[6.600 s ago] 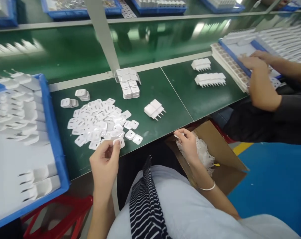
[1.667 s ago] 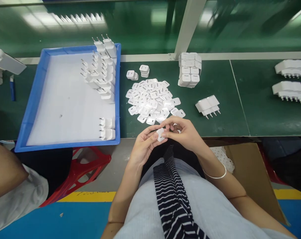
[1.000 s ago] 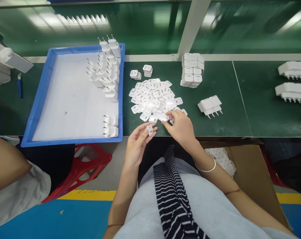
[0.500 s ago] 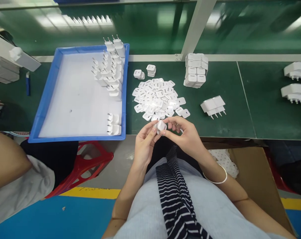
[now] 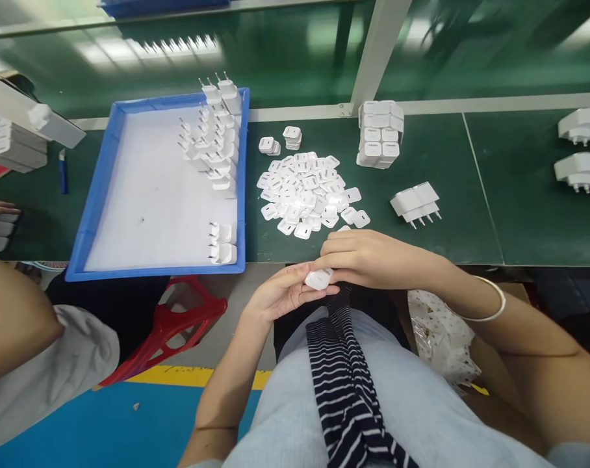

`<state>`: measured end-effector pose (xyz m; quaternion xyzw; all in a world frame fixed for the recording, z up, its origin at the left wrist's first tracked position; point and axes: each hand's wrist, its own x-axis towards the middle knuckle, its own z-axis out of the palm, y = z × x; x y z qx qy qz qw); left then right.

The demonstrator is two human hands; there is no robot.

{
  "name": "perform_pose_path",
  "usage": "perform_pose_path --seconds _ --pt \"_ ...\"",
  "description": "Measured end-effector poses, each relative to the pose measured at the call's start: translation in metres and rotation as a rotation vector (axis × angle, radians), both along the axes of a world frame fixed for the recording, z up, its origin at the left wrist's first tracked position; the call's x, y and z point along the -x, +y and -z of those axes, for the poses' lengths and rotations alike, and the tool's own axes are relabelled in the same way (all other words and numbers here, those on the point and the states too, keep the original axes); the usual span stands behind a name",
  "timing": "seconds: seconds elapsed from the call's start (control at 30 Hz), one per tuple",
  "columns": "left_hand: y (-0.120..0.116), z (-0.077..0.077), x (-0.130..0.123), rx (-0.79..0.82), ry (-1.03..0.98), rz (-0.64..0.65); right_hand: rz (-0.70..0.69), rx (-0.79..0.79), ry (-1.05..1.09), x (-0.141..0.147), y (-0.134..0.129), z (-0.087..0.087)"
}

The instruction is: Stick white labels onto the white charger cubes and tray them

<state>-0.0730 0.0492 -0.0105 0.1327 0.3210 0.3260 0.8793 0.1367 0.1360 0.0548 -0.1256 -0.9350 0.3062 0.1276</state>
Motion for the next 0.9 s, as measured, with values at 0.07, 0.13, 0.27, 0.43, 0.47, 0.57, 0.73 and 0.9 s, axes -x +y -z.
perform_pose_path --seconds 0.07,0.13,0.27,0.43,0.47,0.57,0.73,0.9 --pt "-0.001 0.000 0.000 0.004 -0.028 0.015 -0.051 0.010 0.001 0.000 0.005 -0.002" --pt "-0.003 -0.001 -0.003 0.013 -0.051 -0.009 -0.082 0.060 0.019 -0.002 0.009 -0.003" --pt "-0.005 -0.005 -0.009 0.015 -0.078 -0.052 -0.043 0.271 0.141 -0.009 0.011 -0.001" --pt "-0.006 -0.009 -0.015 0.020 0.025 -0.192 0.216 0.448 0.250 -0.014 -0.006 0.000" --pt "-0.007 -0.009 -0.017 0.012 0.066 -0.270 0.314 0.482 0.279 -0.011 -0.013 0.002" --pt "-0.009 -0.011 -0.026 -0.070 0.185 -0.531 0.609 0.596 0.367 0.003 -0.036 0.014" --pt "-0.012 -0.013 -0.044 -0.153 0.283 -0.750 0.846 0.599 0.441 0.030 -0.056 0.046" --pt "-0.009 -0.012 -0.041 -0.026 0.170 -0.774 0.818 0.573 0.469 0.029 -0.051 0.049"
